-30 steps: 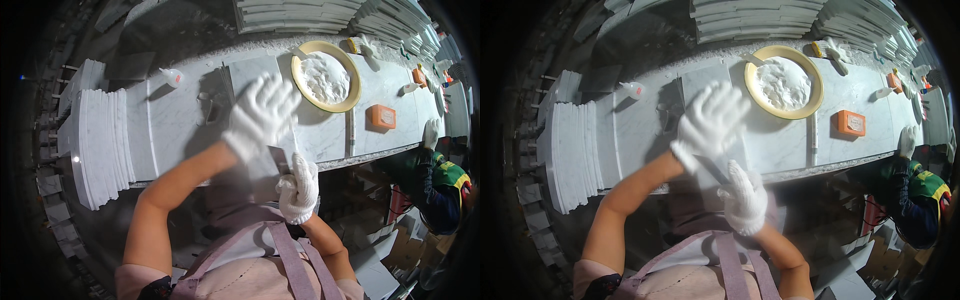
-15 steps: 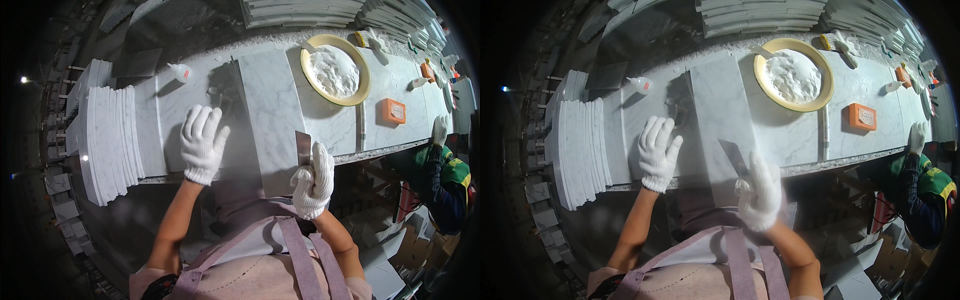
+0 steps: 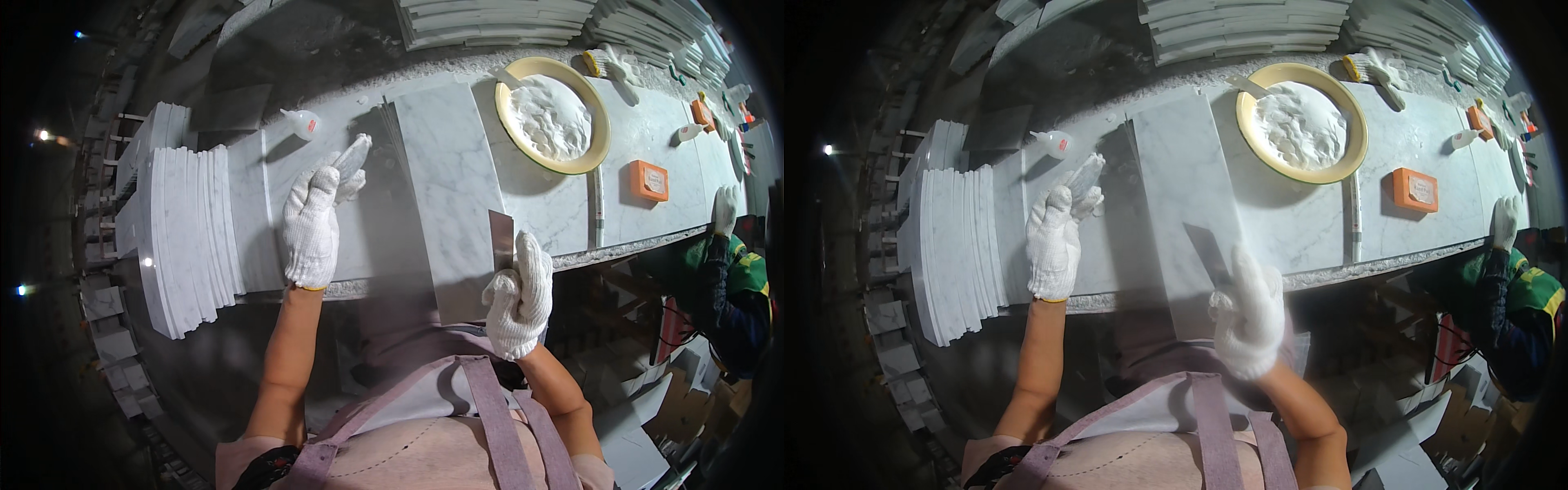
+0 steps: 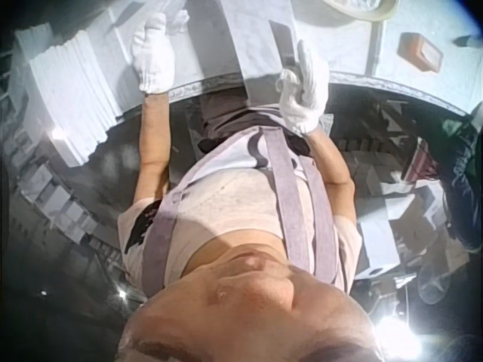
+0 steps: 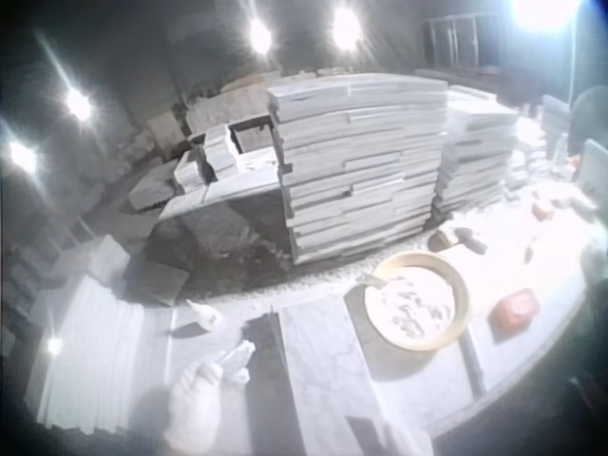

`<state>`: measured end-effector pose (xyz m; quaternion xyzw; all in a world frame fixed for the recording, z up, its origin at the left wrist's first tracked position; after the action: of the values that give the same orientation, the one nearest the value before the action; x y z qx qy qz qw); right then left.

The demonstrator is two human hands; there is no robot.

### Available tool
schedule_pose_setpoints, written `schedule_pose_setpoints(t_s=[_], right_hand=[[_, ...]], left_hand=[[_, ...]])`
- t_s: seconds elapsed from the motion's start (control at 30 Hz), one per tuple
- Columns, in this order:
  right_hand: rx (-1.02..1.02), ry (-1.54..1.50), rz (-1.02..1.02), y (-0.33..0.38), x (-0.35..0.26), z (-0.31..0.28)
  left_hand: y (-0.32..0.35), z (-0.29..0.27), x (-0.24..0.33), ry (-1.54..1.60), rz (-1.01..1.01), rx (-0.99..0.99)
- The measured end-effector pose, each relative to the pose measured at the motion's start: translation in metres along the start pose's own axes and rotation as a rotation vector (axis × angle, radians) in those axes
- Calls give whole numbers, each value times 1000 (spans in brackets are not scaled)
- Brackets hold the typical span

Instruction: The person applies a white paste to the edges of a rectangular stone slab, spreads it with a metal scraper, and scrapes off excess material. The person repeats this process on multiple edges of the same slab, then moves to a new slab and continues the same edge-finishing steps.

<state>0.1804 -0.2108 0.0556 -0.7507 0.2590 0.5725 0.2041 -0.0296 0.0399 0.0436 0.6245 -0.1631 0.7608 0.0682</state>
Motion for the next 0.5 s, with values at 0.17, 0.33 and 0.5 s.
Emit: schedule_pose_setpoints(t_s=[0.17, 0.33, 0.5], right_hand=[[23, 12, -63, 2, -2, -1], [-24, 13, -75, -1, -5, 1], [-28, -2, -120, -1, -12, 0]], left_hand=[[-21, 29, 26, -70, 120, -33], [-18, 82, 34, -492, 556, -206], [-19, 140, 34, -977, 1044, -453]])
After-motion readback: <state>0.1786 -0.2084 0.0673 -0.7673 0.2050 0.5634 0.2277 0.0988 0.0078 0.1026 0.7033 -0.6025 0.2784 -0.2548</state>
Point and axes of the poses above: each hand's wrist, its own y-axis away from the middle knuckle, its own z-axis out of the palm, x = y × z, the point moved 8 cm from there along -y, towards the middle knuckle, and after that the axes turned 13 degrees about z, right-handed, at the moved point
